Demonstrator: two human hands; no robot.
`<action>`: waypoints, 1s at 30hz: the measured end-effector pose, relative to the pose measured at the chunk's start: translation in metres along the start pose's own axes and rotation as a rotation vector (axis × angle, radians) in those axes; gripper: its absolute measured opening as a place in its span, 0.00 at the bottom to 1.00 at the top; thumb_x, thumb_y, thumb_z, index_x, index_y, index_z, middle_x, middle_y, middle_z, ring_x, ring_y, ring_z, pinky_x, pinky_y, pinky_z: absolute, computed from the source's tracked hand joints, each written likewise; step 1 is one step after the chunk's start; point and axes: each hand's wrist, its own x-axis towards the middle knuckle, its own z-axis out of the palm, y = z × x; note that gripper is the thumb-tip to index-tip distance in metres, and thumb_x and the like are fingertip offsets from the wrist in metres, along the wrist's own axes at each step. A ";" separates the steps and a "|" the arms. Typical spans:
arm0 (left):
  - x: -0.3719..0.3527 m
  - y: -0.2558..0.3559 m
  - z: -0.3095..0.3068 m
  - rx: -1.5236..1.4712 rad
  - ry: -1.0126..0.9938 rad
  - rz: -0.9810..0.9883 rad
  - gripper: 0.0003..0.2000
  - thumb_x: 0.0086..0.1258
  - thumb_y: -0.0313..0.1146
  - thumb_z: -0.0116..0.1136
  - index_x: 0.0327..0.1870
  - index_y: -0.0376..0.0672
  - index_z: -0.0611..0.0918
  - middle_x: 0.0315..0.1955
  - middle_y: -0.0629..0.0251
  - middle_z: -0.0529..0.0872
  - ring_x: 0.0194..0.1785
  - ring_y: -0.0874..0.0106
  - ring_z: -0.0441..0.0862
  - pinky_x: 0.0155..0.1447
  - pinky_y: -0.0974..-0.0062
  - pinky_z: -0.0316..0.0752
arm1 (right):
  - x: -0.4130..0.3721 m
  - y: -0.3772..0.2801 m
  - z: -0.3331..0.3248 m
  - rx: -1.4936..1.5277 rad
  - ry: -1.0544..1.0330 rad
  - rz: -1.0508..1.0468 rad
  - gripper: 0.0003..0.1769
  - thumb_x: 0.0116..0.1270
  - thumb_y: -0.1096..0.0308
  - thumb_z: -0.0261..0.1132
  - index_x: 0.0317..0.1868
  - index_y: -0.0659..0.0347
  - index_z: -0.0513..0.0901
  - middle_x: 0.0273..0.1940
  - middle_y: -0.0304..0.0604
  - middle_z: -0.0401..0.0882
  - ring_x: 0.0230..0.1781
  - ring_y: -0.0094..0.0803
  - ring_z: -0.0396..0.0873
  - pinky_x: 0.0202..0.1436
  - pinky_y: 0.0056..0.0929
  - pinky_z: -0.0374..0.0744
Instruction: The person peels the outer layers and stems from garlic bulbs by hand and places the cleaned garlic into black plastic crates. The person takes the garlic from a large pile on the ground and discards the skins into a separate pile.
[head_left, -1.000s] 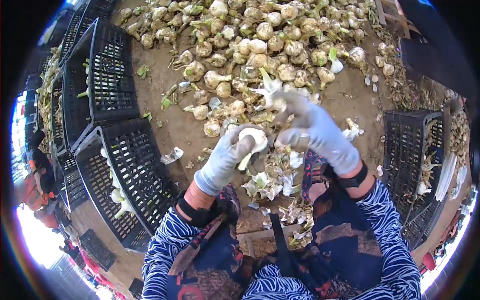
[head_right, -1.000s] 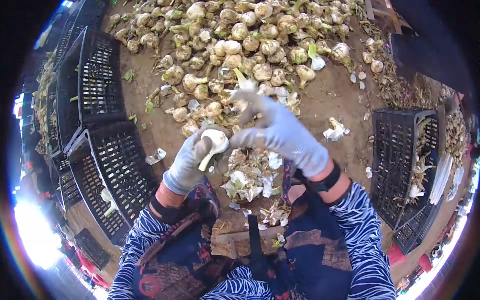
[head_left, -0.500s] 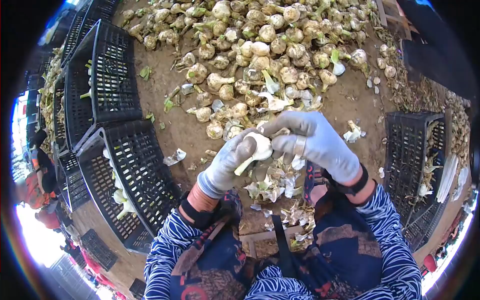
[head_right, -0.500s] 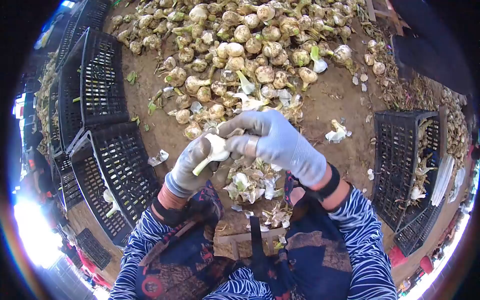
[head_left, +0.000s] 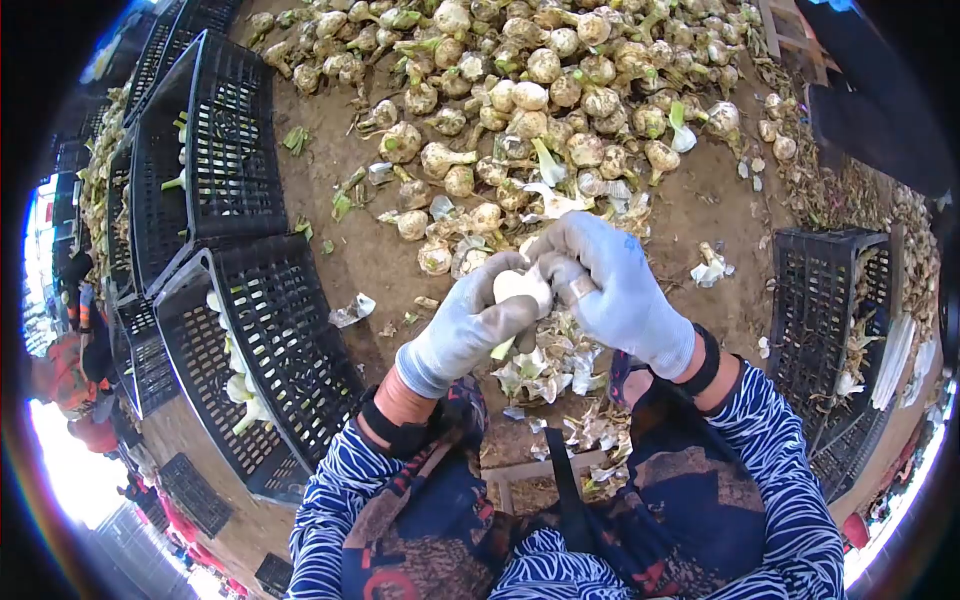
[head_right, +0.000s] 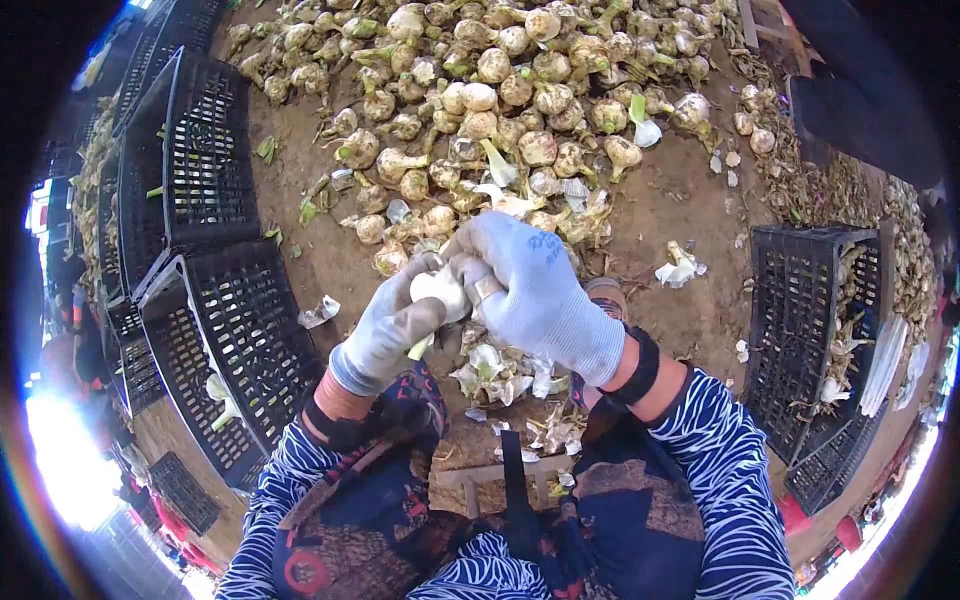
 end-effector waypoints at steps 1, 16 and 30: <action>-0.001 0.004 -0.001 0.005 -0.002 -0.048 0.33 0.64 0.42 0.70 0.65 0.37 0.67 0.43 0.65 0.81 0.38 0.77 0.81 0.42 0.78 0.77 | 0.003 0.002 0.000 0.095 -0.001 0.101 0.05 0.65 0.74 0.61 0.41 0.62 0.80 0.33 0.49 0.81 0.35 0.44 0.83 0.37 0.37 0.79; 0.005 0.000 -0.008 0.941 0.344 0.220 0.31 0.46 0.31 0.81 0.53 0.36 0.78 0.44 0.67 0.82 0.47 0.76 0.79 0.53 0.75 0.75 | -0.002 0.019 0.006 0.436 -0.234 0.312 0.14 0.62 0.71 0.70 0.47 0.65 0.84 0.39 0.37 0.81 0.39 0.20 0.78 0.43 0.23 0.77; 0.004 -0.012 -0.001 0.909 0.471 0.399 0.44 0.45 0.29 0.79 0.68 0.34 0.68 0.56 0.57 0.77 0.58 0.70 0.77 0.64 0.71 0.72 | 0.003 0.010 0.017 0.861 -0.012 0.641 0.12 0.73 0.62 0.61 0.43 0.64 0.79 0.36 0.39 0.81 0.33 0.25 0.81 0.35 0.25 0.78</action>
